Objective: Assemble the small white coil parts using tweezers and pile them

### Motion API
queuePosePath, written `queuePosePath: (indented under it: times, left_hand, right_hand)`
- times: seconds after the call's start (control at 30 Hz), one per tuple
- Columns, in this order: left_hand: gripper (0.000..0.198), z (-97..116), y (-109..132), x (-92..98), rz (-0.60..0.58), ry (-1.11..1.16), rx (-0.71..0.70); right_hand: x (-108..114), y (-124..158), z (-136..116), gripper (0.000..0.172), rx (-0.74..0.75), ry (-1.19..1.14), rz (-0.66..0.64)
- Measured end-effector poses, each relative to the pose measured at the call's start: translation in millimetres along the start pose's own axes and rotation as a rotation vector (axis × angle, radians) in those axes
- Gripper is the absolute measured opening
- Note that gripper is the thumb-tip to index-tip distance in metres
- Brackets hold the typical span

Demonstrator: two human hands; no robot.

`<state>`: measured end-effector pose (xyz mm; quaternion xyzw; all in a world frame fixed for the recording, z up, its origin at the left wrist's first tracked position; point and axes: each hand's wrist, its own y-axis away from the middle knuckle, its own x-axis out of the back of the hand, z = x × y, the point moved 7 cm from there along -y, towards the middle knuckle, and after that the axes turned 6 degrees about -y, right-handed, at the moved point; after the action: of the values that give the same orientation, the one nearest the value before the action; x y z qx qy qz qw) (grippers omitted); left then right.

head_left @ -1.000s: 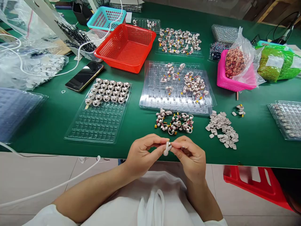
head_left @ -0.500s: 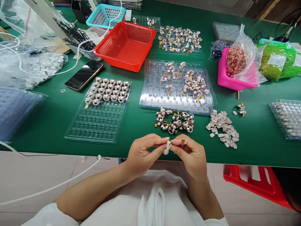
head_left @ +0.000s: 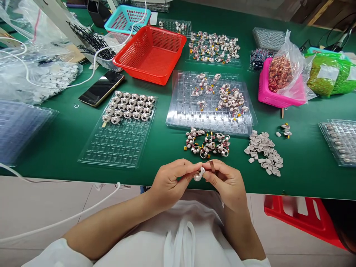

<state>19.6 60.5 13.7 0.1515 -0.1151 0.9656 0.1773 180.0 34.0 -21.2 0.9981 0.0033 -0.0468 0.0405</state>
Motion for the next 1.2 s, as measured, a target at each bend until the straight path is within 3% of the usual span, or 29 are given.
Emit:
queuePosePath:
  times: [0.37, 0.7, 0.9, 1.07, 1.2]
  left_hand:
    - [0.032, 6.1, 0.0, -4.1, -0.041, -0.003, -0.047]
    - [0.025, 8.5, 2.2, -1.2, 0.059, 0.014, -0.059]
    - [0.025, 7.3, 2.5, 3.5, 0.059, 0.048, -0.046]
    - [0.022, -2.7, -1.6, 1.6, -0.062, 0.132, 0.108]
    - [0.016, -16.8, -2.7, -5.2, -0.211, 0.335, 0.389]
  right_hand:
    - [0.5, 2.6, -2.0, 0.010, -0.013, -0.015, -0.014]
    - [-2.7, 9.9, -0.8, 0.010, 0.063, 0.098, -0.006]
    - [-12.7, 7.7, -7.5, 0.013, 0.149, 0.093, -0.006]
    - [-12.2, 5.6, -7.8, 0.012, 0.154, 0.124, -0.036]
    - [-10.9, 4.8, -12.5, 0.016, 0.130, 0.248, -0.088]
